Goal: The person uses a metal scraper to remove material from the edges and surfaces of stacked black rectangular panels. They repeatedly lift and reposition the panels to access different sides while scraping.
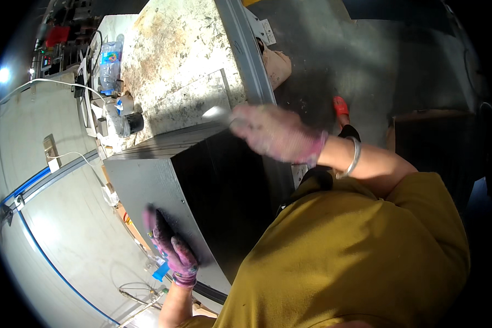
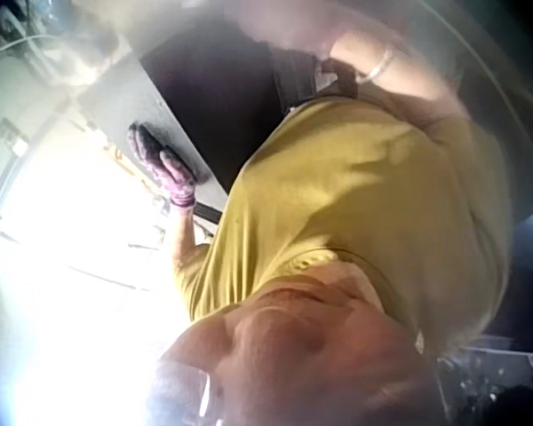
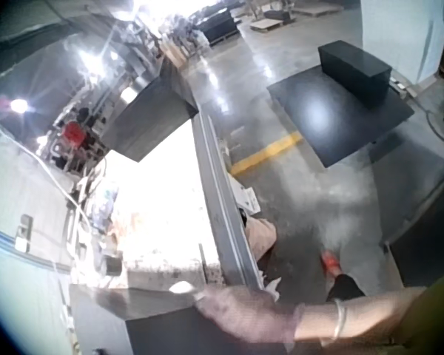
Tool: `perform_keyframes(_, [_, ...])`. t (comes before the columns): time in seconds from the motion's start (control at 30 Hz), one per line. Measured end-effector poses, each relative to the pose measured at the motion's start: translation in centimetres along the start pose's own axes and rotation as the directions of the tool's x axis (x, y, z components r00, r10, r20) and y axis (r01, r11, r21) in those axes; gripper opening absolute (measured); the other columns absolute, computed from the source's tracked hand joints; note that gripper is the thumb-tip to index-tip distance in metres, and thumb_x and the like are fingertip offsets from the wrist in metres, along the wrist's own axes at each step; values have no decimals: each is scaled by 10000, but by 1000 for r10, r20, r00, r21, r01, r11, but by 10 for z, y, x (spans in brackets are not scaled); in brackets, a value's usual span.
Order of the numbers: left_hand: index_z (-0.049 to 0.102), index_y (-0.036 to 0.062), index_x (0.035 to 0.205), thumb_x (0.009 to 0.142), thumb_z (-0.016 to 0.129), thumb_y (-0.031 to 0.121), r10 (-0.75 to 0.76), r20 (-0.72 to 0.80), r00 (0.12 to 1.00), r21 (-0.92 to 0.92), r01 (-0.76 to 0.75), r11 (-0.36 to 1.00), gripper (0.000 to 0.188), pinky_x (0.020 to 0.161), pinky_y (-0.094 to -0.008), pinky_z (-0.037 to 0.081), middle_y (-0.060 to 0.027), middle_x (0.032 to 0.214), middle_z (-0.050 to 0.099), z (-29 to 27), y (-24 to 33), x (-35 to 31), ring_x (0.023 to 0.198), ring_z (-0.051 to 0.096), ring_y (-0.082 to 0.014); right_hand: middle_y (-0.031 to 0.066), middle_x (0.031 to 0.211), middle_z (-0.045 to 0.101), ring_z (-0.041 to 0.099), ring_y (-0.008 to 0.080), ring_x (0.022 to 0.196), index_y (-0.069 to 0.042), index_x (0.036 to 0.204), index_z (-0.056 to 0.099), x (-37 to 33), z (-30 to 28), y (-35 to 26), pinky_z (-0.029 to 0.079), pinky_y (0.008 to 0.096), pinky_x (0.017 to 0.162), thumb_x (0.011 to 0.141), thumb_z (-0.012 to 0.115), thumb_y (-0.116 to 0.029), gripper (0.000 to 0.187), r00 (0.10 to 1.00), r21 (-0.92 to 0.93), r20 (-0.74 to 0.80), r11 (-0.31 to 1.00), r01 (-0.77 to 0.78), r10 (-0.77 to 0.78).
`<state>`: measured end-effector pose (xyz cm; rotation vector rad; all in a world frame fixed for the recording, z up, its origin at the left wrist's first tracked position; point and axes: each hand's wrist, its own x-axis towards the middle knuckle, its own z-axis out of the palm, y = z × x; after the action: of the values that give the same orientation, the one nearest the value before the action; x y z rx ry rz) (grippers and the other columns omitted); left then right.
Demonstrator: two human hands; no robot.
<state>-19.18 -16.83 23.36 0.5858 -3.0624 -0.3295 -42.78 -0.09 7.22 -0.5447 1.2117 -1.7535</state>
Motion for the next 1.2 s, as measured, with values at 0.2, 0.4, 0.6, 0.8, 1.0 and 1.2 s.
perform_keyframes(0.2, [303, -34, 1393, 960, 309, 231, -42, -4, 999, -11, 41, 999, 508, 1124, -408, 143, -199, 1467, 267, -2, 9, -1, 1366, 235, -328, 84, 789, 607, 625, 243, 740, -39, 1036, 552, 19, -42, 75, 489, 365, 661, 910, 488, -168, 191, 950, -304, -152, 902, -308, 273])
perform_keyframes(0.4, [257, -49, 1401, 958, 304, 284, -16, 5, 1000, -15, 16, 1000, 556, 1114, -419, 165, -214, 1463, 256, -1, -3, -1, 1360, 237, -340, 31, 974, 628, 620, 185, 792, -31, 1004, 558, 13, -29, 110, 515, 338, 674, 885, 541, -191, 199, 975, -927, 102, 338, 165, -196])
perform_keyframes(0.6, [225, -77, 1395, 966, 308, 307, -48, 24, 999, 26, 48, 999, 582, 1101, -438, 203, -241, 1456, 239, -2, 4, -2, 1347, 257, -355, 44, 859, 608, 605, 175, 740, -36, 1027, 576, 13, -43, 73, 491, 279, 633, 911, 511, -196, 209, 991, -202, -132, 979, -26, -1])
perform_keyframes(0.8, [250, -66, 1395, 960, 285, 352, -4, 8, 1000, 61, 4, 998, 604, 1109, -446, 181, -237, 1464, 236, -1, -3, 2, 1358, 238, -367, 9, 689, 530, 555, 104, 618, -53, 948, 543, 25, -66, 31, 448, 243, 526, 931, 490, -235, 190, 984, 217, -72, 966, -143, 162])
perform_keyframes(1.0, [273, -53, 1392, 945, 290, 372, -24, 6, 1000, 150, 23, 988, 617, 1106, -459, 192, -245, 1444, 283, -3, -11, 0, 1352, 257, -381, 10, 615, 537, 533, 96, 529, -71, 929, 535, 10, -60, 50, 418, 226, 480, 918, 504, -231, 163, 957, 363, -67, 901, -239, 281])
perform_keyframes(1.2, [423, 4, 1300, 918, 386, 365, 261, -54, 964, 636, -168, 753, 527, 1076, -580, 225, -201, 1395, 388, -35, 95, 70, 1308, 303, -447, 9, 611, 545, 520, 93, 498, -67, 887, 550, 9, -99, 51, 401, 230, 454, 905, 525, -243, 178, 911, 476, -218, 853, -214, 351])
